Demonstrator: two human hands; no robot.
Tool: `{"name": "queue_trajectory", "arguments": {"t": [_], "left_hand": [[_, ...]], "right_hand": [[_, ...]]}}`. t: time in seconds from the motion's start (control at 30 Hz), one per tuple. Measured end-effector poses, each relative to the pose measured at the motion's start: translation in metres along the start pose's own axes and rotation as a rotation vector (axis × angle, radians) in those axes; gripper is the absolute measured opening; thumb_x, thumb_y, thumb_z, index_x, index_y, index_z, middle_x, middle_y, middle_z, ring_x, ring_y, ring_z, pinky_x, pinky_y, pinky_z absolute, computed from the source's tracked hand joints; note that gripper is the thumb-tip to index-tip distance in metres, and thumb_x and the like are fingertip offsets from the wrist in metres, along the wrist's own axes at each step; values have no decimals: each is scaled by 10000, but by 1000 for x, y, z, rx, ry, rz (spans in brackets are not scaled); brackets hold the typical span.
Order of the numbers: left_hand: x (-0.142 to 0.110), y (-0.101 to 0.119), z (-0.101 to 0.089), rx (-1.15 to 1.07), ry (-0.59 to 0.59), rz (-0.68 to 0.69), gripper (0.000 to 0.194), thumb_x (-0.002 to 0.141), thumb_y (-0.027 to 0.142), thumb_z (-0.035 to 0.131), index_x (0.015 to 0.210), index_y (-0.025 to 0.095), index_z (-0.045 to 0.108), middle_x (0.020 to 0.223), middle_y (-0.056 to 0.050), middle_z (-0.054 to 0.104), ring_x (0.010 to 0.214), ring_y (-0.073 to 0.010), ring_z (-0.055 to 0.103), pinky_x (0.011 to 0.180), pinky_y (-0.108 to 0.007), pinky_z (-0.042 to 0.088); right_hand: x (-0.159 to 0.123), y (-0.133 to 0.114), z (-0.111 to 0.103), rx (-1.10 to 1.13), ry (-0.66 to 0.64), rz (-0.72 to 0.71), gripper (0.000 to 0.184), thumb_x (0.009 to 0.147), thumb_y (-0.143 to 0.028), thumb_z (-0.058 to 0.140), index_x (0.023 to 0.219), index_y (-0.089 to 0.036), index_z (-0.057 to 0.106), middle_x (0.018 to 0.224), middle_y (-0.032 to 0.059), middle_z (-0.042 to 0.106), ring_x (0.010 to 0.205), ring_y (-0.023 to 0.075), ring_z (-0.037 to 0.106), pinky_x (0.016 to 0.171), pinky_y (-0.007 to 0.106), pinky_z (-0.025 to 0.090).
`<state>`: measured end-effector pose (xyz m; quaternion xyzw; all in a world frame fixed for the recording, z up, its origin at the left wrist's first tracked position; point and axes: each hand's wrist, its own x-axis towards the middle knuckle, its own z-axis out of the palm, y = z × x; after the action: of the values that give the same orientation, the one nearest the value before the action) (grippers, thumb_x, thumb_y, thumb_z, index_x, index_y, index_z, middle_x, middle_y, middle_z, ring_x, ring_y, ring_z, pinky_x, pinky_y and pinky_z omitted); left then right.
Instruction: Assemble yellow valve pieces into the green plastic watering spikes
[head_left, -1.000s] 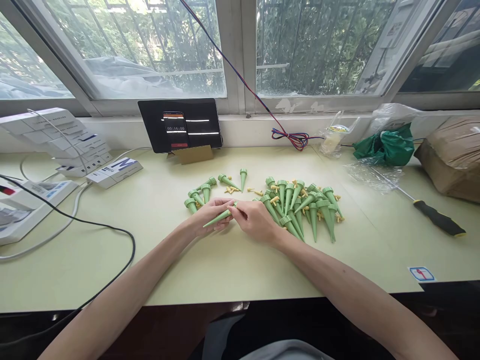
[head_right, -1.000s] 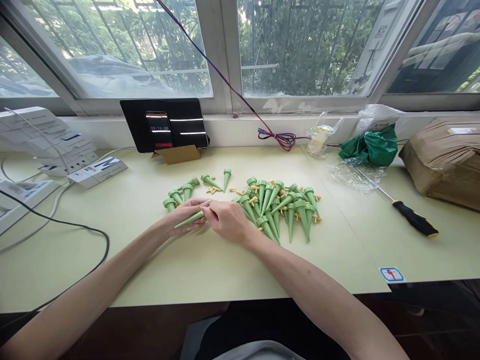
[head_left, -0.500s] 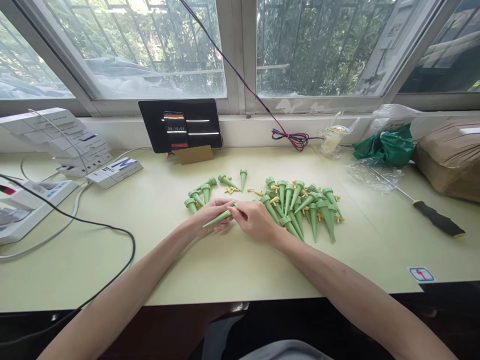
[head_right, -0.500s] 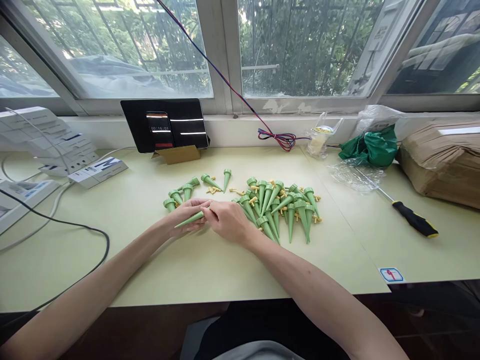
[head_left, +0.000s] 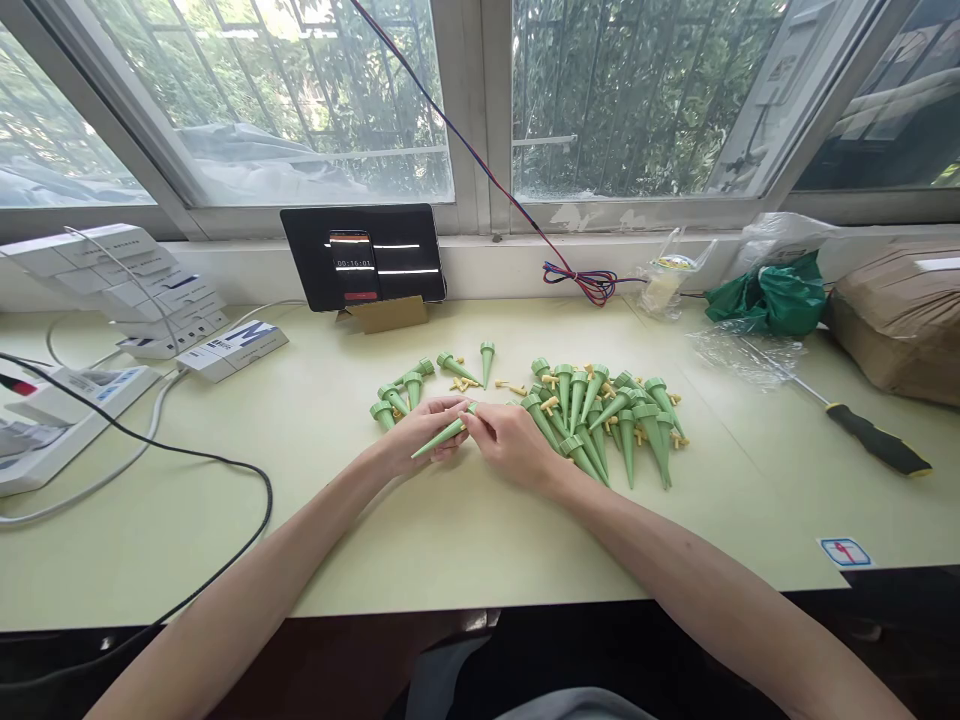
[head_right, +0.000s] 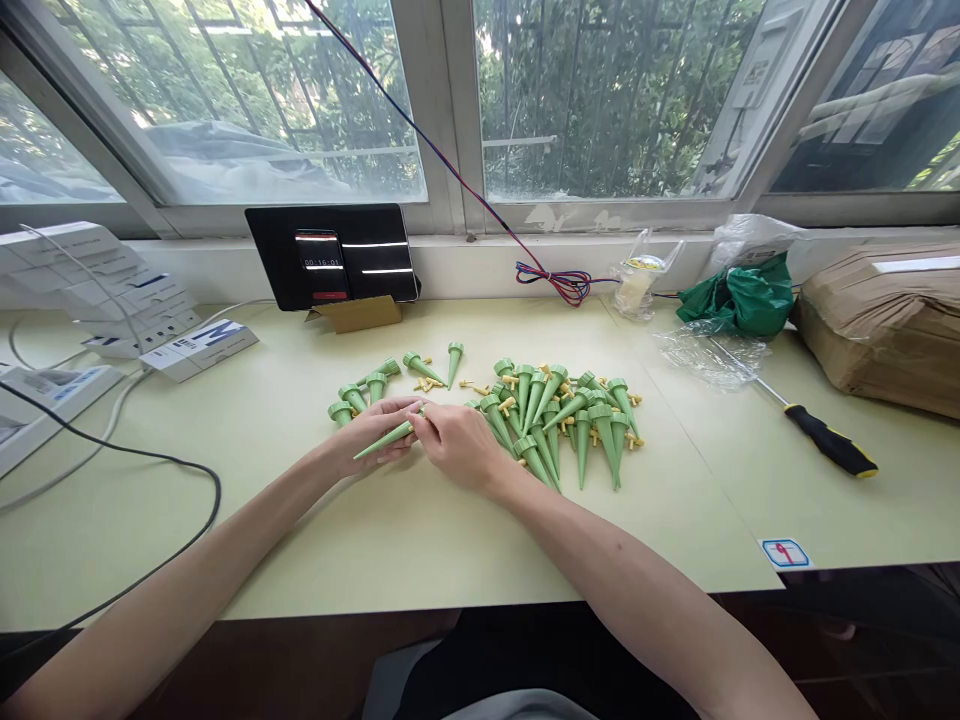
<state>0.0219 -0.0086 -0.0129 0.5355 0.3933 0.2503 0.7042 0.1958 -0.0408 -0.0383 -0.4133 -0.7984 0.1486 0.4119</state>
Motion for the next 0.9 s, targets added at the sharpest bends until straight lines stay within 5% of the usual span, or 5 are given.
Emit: {"name": "queue_trajectory", "arguments": {"t": [0.23,0.4,0.9], "left_hand": [[5,-4,-3,-34,51,154,311,827,422,713,952,168,582,653,-15,630,505,-96,527,425,-179,423],[7,-6,-4,41,114,254,353,842,436,693,1023,162,561,720,-37,689,452,-62,454,473,-214,459],[2,0,0,265,238,319,395,775,491,726,989,187,594,566,53,539,510,-107,507,530,-243,486]], "right_hand": [[0,0,1,19,57,109,361,1022,-329,392,712,-201,526,652,-1,564,572,131,460,591,256,319],[1,4,2,106,148,184,347,1022,-325,388,728,-197,521,668,-2,560,598,135,484,601,247,343],[1,11,7,124,181,212,249,978,-273,447,774,-185,560,715,18,619,627,146,539,607,255,379]]}}
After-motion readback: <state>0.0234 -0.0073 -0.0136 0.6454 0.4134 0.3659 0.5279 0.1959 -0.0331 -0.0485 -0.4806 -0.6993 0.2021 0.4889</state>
